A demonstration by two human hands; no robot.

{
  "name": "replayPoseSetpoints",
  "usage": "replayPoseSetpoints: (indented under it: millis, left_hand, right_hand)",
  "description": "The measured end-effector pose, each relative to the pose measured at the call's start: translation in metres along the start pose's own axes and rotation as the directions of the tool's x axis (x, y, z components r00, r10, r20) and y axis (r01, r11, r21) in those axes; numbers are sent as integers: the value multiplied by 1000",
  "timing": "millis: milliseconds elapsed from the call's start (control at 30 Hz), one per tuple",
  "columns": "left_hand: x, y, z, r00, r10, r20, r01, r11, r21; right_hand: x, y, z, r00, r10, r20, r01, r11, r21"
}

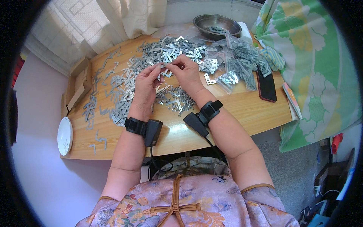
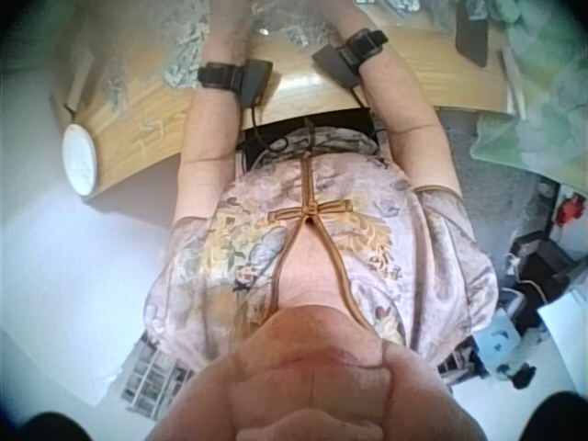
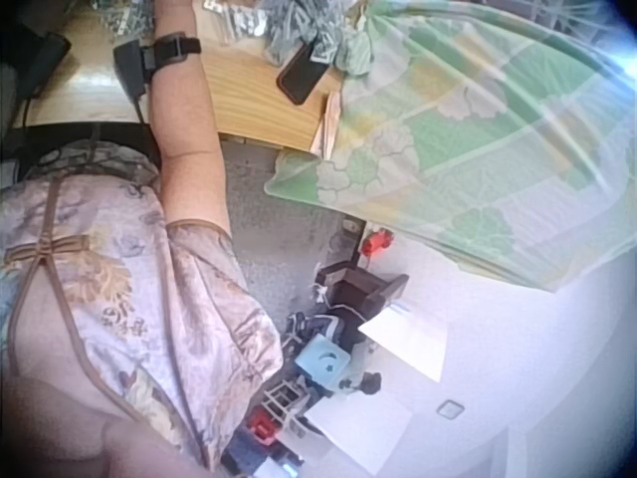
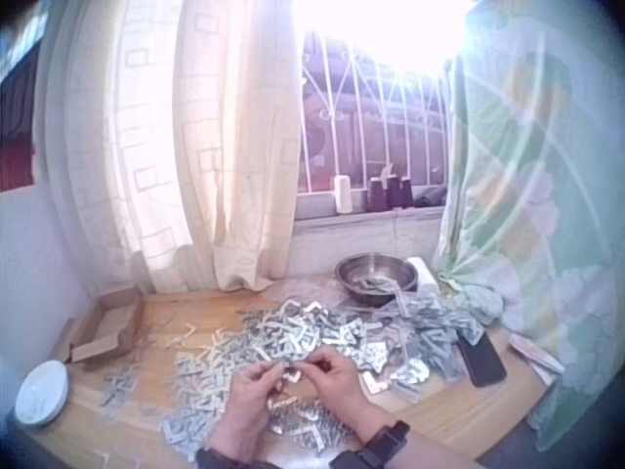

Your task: Inspecting and sorting numerous small silver L-shaped metal brackets on a wooden table.

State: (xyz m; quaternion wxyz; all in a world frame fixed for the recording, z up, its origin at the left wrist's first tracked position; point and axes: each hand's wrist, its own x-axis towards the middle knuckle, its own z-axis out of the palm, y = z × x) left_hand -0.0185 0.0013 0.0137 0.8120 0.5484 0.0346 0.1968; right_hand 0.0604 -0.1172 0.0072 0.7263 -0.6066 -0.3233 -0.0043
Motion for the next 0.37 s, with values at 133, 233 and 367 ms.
replayPoseSetpoints:
  millis: [133, 233, 367]
  left_hand:
    - [-3, -3, 9, 999, 49, 5, -49, 998, 42]
    - [-3, -5, 11, 998, 61, 23, -63, 992, 113]
    - [-5, -5, 14, 995, 101, 8, -101, 975, 198]
  right_hand:
    - [1, -3, -1, 989, 146, 1, -144, 974, 173]
    - [4, 1, -4, 975, 218, 38, -217, 911, 351]
    - [6, 7, -5, 979, 200, 50, -206, 944, 257]
